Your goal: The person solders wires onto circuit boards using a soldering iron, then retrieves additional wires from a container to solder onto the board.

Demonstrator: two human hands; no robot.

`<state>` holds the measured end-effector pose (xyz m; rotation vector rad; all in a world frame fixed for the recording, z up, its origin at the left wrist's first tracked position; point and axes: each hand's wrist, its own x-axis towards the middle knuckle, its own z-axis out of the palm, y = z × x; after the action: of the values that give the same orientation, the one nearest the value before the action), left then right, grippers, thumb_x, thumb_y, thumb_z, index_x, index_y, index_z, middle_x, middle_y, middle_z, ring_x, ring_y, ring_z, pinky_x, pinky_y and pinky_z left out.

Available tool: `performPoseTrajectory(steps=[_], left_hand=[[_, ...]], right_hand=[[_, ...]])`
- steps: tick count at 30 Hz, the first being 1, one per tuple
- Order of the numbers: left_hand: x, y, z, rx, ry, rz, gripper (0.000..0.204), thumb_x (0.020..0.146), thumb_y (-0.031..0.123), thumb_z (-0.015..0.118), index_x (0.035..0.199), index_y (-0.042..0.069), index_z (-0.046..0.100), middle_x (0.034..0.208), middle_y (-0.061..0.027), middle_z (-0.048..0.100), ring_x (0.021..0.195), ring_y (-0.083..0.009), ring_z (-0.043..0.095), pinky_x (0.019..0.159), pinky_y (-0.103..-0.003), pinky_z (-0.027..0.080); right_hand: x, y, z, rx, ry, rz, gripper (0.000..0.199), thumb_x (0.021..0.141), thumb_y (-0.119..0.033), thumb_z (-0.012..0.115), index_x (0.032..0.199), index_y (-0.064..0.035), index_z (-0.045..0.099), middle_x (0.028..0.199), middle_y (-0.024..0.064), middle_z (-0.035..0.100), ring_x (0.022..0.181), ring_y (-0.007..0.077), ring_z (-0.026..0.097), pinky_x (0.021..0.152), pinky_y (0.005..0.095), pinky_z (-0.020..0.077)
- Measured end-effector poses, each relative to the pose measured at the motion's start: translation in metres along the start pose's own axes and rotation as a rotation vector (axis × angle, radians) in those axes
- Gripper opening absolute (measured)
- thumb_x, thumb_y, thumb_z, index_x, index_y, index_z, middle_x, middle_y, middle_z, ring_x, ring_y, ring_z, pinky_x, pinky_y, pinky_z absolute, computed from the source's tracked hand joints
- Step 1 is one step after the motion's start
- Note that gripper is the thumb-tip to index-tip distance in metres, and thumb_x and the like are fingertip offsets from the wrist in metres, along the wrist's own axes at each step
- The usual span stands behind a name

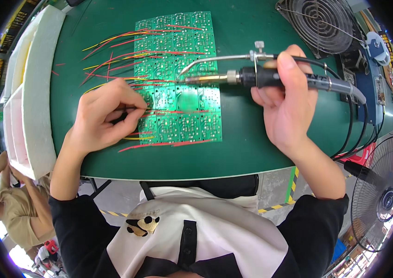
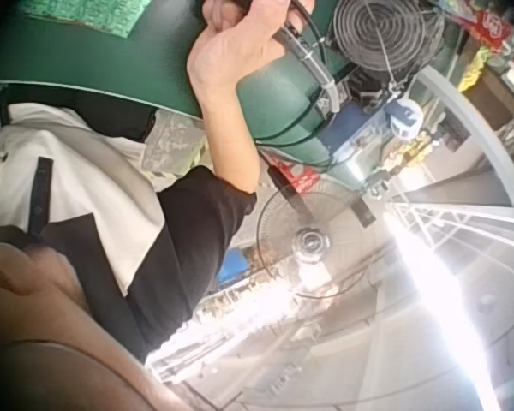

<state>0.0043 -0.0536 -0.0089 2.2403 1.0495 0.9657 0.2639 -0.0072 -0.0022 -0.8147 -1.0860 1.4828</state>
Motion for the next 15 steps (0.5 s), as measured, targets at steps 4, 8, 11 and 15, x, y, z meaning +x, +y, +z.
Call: performPoseTrajectory(steps=[4, 8, 11, 15], left_hand=[[0.002, 0.009, -0.007, -0.017, -0.04, -0.061, 0.015, 0.07, -0.007, 0.06, 0.081, 0.001, 0.056, 0.066, -0.0029, 0.052, 0.049, -0.0061, 0.038, 0.042, -0.021, 0.028], [0.004, 0.027, -0.025, 0.082, -0.045, -0.191, 0.005, 0.078, 0.0, 0.057, 0.081, 0.001, 0.054, 0.068, 0.0015, 0.051, 0.053, -0.0013, 0.035, 0.044, -0.018, 0.025], [-0.014, 0.037, -0.042, 0.106, 0.075, -0.363, 0.002, 0.082, 0.001, 0.054, 0.084, 0.0, 0.053, 0.069, 0.0019, 0.049, 0.057, -0.0011, 0.036, 0.047, -0.017, 0.027], [-0.043, 0.045, -0.037, 0.095, 0.293, -0.427, 0.003, 0.084, 0.0, 0.051, 0.085, -0.001, 0.053, 0.072, 0.0011, 0.049, 0.06, -0.0009, 0.038, 0.049, -0.016, 0.029]], right_hand=[[0.001, 0.001, -0.005, 0.064, 0.016, -0.06, 0.016, 0.093, -0.019, 0.044, 0.079, -0.012, 0.037, 0.047, -0.0058, 0.025, 0.039, 0.0038, 0.018, 0.04, 0.0218, 0.0186], [-0.002, -0.01, -0.007, -0.024, 0.025, -0.262, 0.019, 0.093, -0.021, 0.046, 0.08, -0.0078, 0.044, 0.052, -0.0037, 0.032, 0.044, 0.0038, 0.025, 0.042, 0.0212, 0.0211], [-0.022, -0.027, -0.012, -0.043, 0.044, -0.266, 0.02, 0.093, -0.021, 0.048, 0.089, -0.0021, 0.051, 0.056, -0.0022, 0.036, 0.046, 0.0037, 0.027, 0.043, 0.0204, 0.0233], [-0.061, -0.022, -0.014, -0.035, 0.11, -0.285, 0.023, 0.092, -0.021, 0.05, 0.098, 0.0012, 0.051, 0.06, -0.0009, 0.039, 0.048, 0.0033, 0.029, 0.044, 0.0191, 0.0249]])
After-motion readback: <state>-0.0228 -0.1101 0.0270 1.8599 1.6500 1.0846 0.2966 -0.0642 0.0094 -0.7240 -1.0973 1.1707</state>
